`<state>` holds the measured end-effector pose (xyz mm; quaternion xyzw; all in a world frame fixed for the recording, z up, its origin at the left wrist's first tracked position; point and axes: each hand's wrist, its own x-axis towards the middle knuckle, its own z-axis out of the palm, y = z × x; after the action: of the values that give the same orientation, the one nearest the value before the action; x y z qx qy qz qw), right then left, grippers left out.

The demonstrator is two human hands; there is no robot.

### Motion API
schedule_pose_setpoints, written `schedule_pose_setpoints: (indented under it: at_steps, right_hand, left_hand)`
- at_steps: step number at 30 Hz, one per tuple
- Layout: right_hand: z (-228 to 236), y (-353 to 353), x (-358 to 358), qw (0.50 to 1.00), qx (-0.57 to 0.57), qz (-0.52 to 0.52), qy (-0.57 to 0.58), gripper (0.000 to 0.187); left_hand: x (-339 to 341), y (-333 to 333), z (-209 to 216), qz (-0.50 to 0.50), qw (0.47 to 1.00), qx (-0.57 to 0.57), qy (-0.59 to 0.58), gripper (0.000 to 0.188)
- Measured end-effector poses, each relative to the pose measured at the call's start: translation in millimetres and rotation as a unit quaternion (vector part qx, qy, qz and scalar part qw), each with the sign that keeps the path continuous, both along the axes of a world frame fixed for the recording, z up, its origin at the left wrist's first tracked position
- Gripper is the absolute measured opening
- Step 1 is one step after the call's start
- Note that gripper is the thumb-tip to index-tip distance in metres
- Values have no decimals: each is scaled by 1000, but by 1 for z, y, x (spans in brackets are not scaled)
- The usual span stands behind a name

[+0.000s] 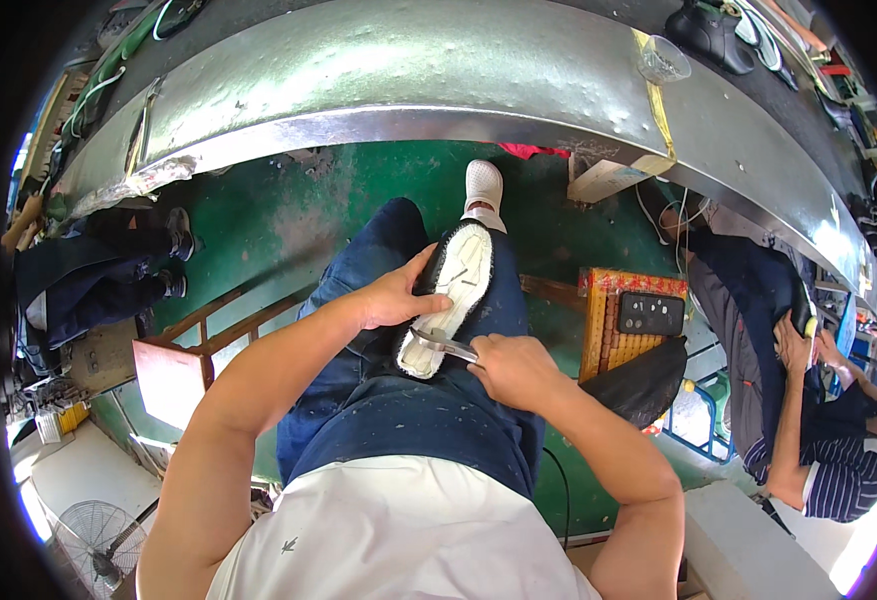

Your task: Trim and prepare the edges and soles of shoe components using manual tools during assembly.

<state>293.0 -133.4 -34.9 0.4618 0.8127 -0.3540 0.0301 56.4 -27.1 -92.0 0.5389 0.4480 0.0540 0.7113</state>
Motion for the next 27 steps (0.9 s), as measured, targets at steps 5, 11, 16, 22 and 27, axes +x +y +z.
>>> schedule_pose_setpoints:
  at_steps: [5,11,16,22,27]
  right_hand:
    - [-12,-42,3,991,15,-106,84,30]
    - [-3,-44,21,899,-348,-221,147,42]
    - [-8,-45,33,882,-388,-214,159,44]
    - [27,-31,38,860,-435,-258,66,42]
    - [0,-47,-7,962,-79,-236,113,34]
  left_hand:
    - [-1,-5,7,-10,995,67,79,109]
    - [8,-49,-2,-15,984,132,118,108]
    - [-20,-99,-33,20,988,154,18,103]
    - [-5,-97,-18,75,992,103,15,99]
    - [-10,-97,-14,60,992,101,42,111]
